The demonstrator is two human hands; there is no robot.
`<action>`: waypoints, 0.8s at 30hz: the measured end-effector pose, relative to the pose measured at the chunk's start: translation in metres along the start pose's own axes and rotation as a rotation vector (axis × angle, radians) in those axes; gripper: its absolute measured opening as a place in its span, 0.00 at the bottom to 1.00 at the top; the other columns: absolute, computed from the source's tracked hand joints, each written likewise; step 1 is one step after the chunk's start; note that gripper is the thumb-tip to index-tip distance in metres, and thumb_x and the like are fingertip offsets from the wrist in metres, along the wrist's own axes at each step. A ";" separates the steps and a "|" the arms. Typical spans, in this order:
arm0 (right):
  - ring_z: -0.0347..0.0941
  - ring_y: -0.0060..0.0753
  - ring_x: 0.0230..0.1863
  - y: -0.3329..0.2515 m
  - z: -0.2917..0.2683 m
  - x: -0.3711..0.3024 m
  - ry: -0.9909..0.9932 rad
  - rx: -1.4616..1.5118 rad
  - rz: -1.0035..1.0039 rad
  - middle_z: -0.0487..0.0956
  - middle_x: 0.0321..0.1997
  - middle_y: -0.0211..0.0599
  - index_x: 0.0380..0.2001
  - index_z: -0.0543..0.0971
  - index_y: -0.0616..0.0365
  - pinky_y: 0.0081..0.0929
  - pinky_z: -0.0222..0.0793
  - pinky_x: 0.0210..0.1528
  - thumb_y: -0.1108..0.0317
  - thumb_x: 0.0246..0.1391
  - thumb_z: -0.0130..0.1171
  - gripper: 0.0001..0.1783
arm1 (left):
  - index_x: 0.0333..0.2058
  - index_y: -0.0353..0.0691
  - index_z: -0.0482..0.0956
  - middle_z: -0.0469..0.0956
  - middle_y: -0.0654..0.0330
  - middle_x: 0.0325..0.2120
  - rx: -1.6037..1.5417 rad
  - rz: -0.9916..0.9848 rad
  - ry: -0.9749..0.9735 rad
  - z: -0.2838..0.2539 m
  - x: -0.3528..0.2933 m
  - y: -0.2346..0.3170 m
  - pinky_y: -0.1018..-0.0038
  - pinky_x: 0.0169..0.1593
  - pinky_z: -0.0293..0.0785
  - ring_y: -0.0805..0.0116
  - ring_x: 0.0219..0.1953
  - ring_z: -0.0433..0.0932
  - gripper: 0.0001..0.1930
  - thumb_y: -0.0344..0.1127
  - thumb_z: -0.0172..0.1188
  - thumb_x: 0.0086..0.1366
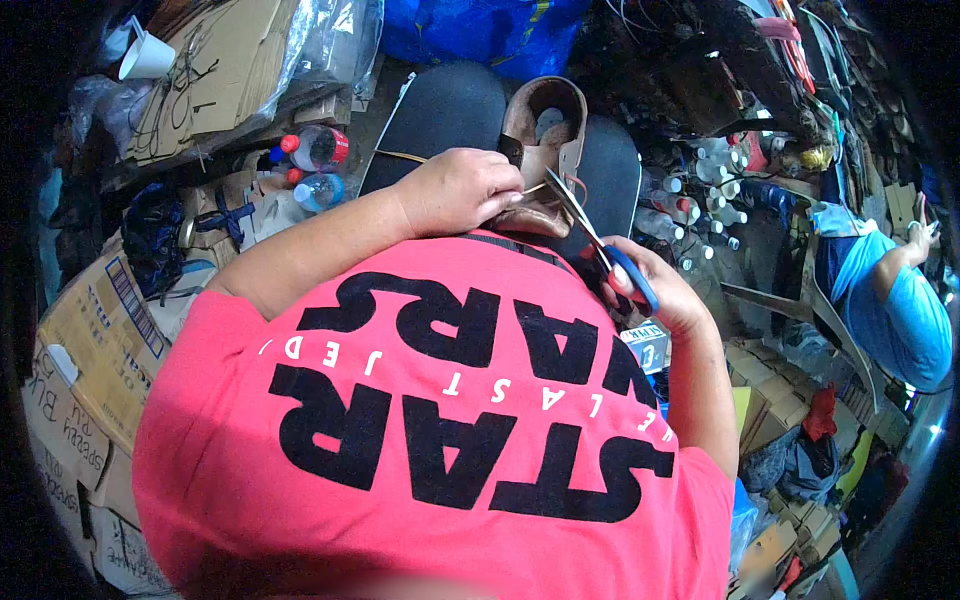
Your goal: The recorder is hand-stitching a leather shoe upper using a needle and thread.
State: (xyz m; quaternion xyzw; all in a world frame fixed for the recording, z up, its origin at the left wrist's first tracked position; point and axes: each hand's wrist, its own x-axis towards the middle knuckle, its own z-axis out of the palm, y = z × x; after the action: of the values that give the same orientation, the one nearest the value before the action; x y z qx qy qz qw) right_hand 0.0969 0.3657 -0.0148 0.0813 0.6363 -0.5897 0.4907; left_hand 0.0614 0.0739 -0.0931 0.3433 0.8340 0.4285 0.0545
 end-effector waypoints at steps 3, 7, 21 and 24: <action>0.62 0.13 0.24 0.000 0.004 0.012 0.008 -0.008 -0.016 0.69 0.23 0.19 0.50 0.72 0.59 0.12 0.55 0.27 0.44 0.45 0.70 0.37 | 0.31 0.38 0.78 0.77 0.53 0.27 -0.025 0.003 -0.017 0.000 -0.001 -0.001 0.62 0.38 0.74 0.52 0.33 0.78 0.05 0.33 0.60 0.58; 0.61 0.12 0.23 -0.001 0.007 0.021 0.018 -0.027 -0.023 0.68 0.23 0.18 0.48 0.74 0.59 0.12 0.53 0.26 0.44 0.48 0.68 0.34 | 0.30 0.38 0.78 0.77 0.53 0.27 -0.029 0.033 -0.015 0.001 -0.002 -0.003 0.62 0.39 0.75 0.52 0.33 0.78 0.05 0.33 0.59 0.58; 0.62 0.13 0.25 0.002 0.020 0.029 0.128 -0.130 -0.065 0.68 0.24 0.18 0.49 0.72 0.58 0.13 0.54 0.27 0.39 0.43 0.70 0.40 | 0.25 0.39 0.74 0.77 0.53 0.24 0.034 0.155 -0.076 0.004 0.002 -0.007 0.60 0.37 0.75 0.52 0.32 0.79 0.06 0.35 0.57 0.57; 0.63 0.12 0.24 0.001 0.020 0.032 0.152 -0.125 -0.070 0.69 0.24 0.18 0.48 0.73 0.57 0.12 0.55 0.27 0.38 0.41 0.71 0.39 | 0.24 0.40 0.74 0.77 0.53 0.24 0.051 0.201 -0.063 0.004 0.003 -0.006 0.60 0.37 0.76 0.52 0.31 0.79 0.05 0.34 0.57 0.55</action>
State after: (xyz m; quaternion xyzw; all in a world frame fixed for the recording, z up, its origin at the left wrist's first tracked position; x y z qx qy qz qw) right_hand 0.0920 0.3344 -0.0346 0.0729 0.7097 -0.5578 0.4241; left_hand 0.0576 0.0757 -0.1000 0.4397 0.8040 0.3993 0.0287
